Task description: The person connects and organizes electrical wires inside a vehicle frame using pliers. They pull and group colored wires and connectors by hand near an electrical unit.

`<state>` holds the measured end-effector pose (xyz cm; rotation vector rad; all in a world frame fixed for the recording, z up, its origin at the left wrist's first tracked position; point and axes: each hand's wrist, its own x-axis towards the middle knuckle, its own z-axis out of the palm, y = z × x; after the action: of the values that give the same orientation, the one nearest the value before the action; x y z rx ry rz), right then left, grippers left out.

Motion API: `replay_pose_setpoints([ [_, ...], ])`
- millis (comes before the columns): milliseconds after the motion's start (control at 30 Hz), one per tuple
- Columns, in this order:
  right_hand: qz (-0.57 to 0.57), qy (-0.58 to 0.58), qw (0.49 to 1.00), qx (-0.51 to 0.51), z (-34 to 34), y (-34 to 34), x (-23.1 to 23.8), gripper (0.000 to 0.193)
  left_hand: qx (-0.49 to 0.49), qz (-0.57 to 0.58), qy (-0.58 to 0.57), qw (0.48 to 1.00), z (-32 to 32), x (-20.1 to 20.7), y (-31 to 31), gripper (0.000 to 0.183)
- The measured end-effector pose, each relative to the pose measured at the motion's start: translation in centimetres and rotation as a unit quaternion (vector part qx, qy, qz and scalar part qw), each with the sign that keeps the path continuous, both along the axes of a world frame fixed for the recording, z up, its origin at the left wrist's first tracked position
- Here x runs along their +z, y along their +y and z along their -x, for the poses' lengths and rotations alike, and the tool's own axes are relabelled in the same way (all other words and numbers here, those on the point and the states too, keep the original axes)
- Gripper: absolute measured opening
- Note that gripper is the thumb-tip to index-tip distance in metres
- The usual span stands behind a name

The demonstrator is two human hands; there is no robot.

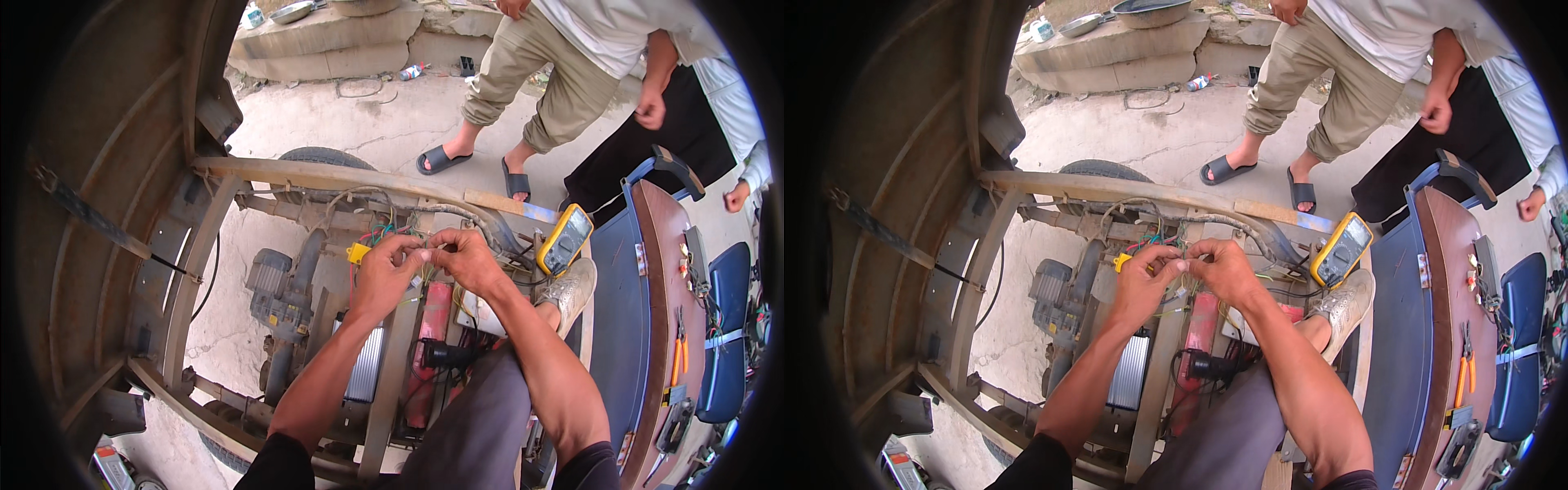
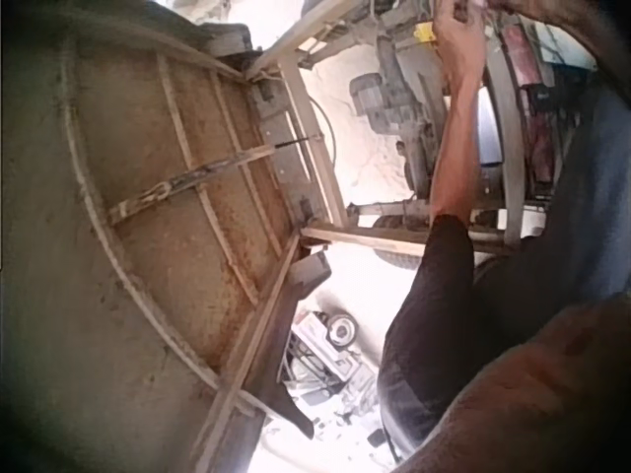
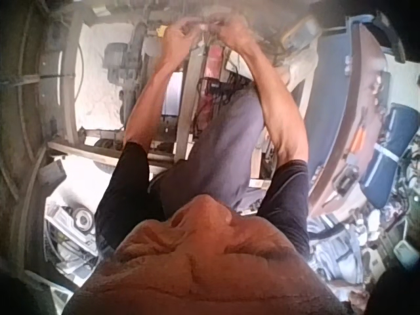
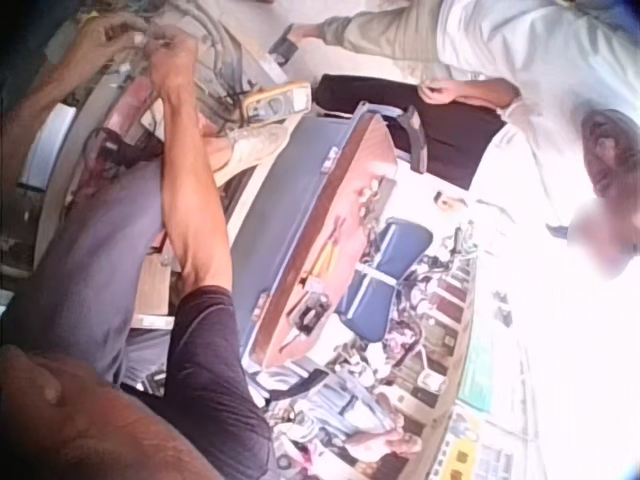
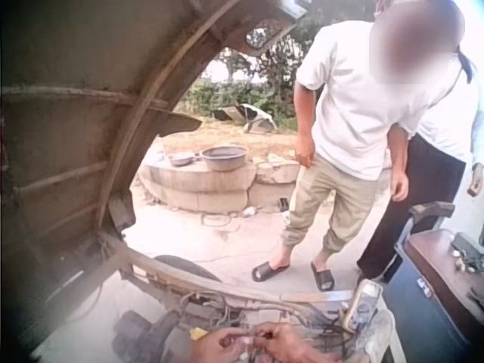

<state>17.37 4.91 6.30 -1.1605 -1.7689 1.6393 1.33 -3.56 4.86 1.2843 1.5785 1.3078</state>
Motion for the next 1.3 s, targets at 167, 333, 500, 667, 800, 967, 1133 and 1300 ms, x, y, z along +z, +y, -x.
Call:
replay_pose_setpoints([
  [167,0.006,0.000,1.000,0.004,0.2,-0.4,-0.1,0.015,0.033,-0.017,-0.094,0.995,-0.2,-0.3,0.6,0.010],
  [333,0.056,0.011,0.998,0.008,-0.4,-0.4,-0.4,0.013,0.068,0.053,-0.141,0.986,0.2,-0.4,-0.3,0.013],
  [500,0.074,0.010,0.997,0.022,-0.1,-0.6,0.6,0.017,0.050,0.037,-0.082,0.995,0.8,-0.4,-0.4,0.015],
  [667,0.105,0.035,0.994,0.024,-0.2,-0.6,0.4,0.018,0.054,0.028,-0.040,0.997,0.4,-0.7,-0.7,0.016],
  [800,0.162,0.022,0.986,0.034,0.0,-1.1,1.3,0.017,0.053,0.031,-0.033,0.998,0.3,-0.8,-1.0,0.016],
  [967,0.180,0.029,0.983,0.035,-0.3,-0.9,0.4,0.016,0.047,0.031,-0.007,0.998,0.1,-0.7,-1.0,0.015],
  [1133,0.163,0.024,0.986,0.034,-0.3,-0.8,0.4,0.014,0.046,0.039,0.005,0.998,0.1,-1.1,-1.0,0.016],
  [1300,0.125,-0.009,0.991,0.037,-0.4,-0.8,0.5,0.014,0.044,0.033,0.010,0.998,-0.3,-1.2,-1.3,0.016],
])
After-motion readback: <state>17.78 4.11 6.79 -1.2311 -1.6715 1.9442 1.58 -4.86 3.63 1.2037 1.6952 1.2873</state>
